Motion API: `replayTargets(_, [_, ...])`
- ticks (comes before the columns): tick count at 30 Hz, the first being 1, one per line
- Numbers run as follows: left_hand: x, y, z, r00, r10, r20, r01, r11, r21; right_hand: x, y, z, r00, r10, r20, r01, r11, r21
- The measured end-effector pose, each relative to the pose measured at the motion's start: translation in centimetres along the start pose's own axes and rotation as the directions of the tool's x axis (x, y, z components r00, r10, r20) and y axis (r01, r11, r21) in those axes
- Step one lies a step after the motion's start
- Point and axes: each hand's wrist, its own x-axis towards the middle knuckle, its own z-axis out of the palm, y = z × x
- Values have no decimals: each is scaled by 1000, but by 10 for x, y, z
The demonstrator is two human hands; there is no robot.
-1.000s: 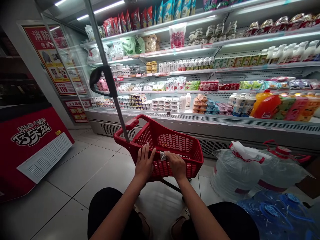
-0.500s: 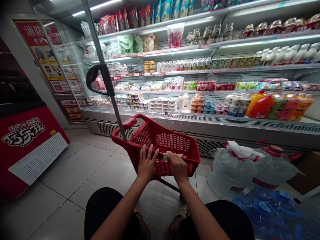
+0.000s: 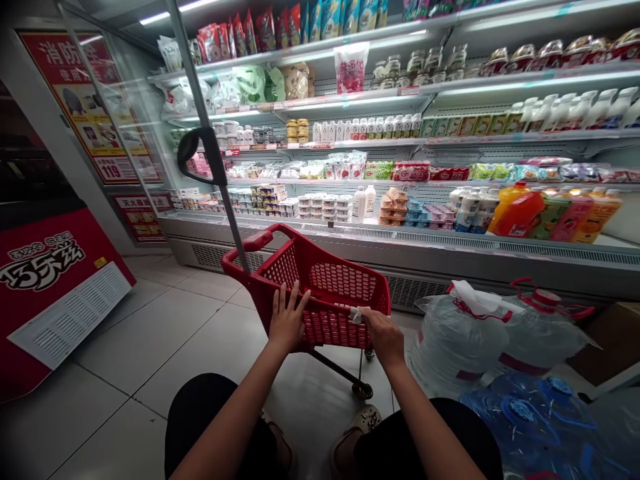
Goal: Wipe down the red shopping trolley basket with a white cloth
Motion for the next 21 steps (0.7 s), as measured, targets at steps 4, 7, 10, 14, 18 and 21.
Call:
replayTargets(4, [-3,23,10,998,50,35,-48,997,-66,4,-26,6,999,-35,-4,35,999,16])
replayTargets(7, [-10,33,19,998,68,8,-67,993,-94,10,-45,10,998,-66,11,66,996,58])
replayTargets(10, [-14,27,21,997,75,-9,-76,994,-73,12,-46,8,995,-78,55,73,994,82])
replayTargets(14, [-15,5,17,996,94,-6,-94,995,-46,3,-27,-1,994,-59,92,53,997,64])
replayTargets(18, [-13,-6,16,997,74,-4,-74,996,-52,-9,-16,-6,997,-47,65,44,998,49])
replayTargets(21, [-9,-4,17,999,25,27,-23,997,-75,-11,-25,-6,996,-66,61,63,997,48])
